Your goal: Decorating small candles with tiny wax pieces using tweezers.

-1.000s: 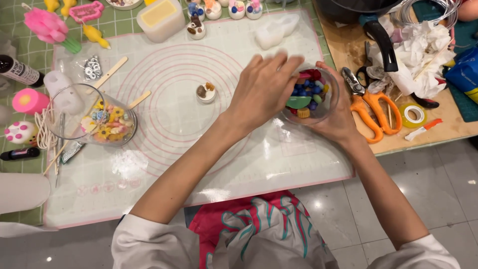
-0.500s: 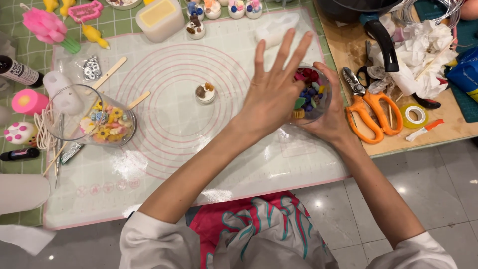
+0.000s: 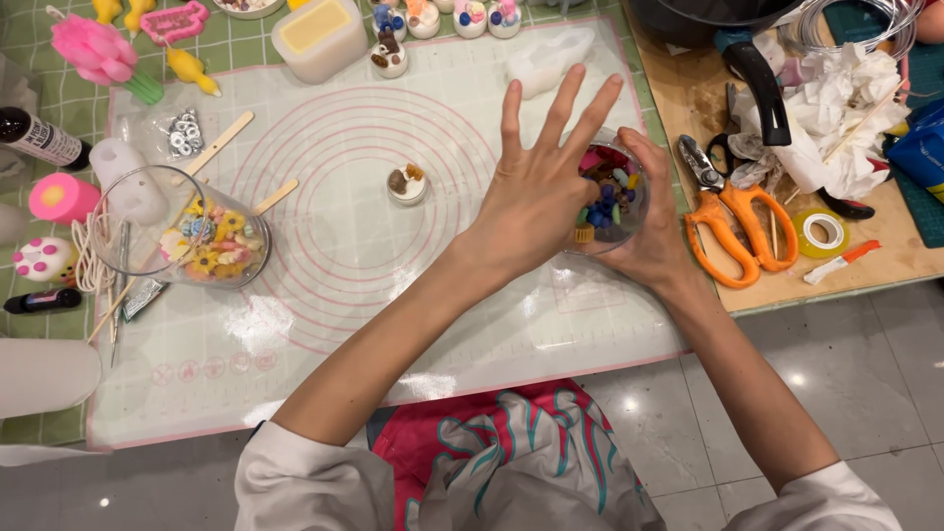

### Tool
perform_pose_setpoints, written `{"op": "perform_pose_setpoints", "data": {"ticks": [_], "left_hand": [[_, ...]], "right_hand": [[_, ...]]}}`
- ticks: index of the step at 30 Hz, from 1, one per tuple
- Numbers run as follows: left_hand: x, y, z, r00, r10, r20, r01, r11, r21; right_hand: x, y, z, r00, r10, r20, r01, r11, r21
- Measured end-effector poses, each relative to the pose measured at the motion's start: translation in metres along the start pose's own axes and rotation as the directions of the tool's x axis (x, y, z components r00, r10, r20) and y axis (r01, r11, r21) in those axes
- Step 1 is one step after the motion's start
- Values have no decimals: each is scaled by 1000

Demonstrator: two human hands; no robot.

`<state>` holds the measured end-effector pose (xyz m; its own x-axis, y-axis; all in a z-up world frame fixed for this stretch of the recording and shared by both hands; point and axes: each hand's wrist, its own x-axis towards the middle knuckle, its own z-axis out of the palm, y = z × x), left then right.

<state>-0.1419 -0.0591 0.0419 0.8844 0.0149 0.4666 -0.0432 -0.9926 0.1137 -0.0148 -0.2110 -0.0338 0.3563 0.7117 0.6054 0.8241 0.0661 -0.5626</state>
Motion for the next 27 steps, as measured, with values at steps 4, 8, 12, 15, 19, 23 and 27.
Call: {"op": "perform_pose_setpoints", "data": {"ticks": [4,8,12,15,19,23,27], "left_hand": [[3,-3,11,999,-48,4,48,998,-29],[12,2,28,993,20,-114,4,977,211],[17,8,42,977,101,-186,-9,897,442],[19,12,41,984,97,-149,-5,855,519],[17,10,42,985,92,-147,-5,862,506],[19,3,39,988,67,-142,-12,935,356],[18,2,32,996,54,-76,-23,934,356]], "right_hand": [[0,0,2,1000,-15,-2,15,1000,-21],[0,0,1,1000,-5,-9,5,1000,3],[-1,3,3,1000,-21,-20,21,1000,15],[-4,5,4,999,43,-11,-43,997,64],[-4,5,6,996,91,-14,-88,986,139],[2,-5,5,999,31,-43,-31,999,-9],[3,-8,6,999,12,-36,-13,999,-43]]}}
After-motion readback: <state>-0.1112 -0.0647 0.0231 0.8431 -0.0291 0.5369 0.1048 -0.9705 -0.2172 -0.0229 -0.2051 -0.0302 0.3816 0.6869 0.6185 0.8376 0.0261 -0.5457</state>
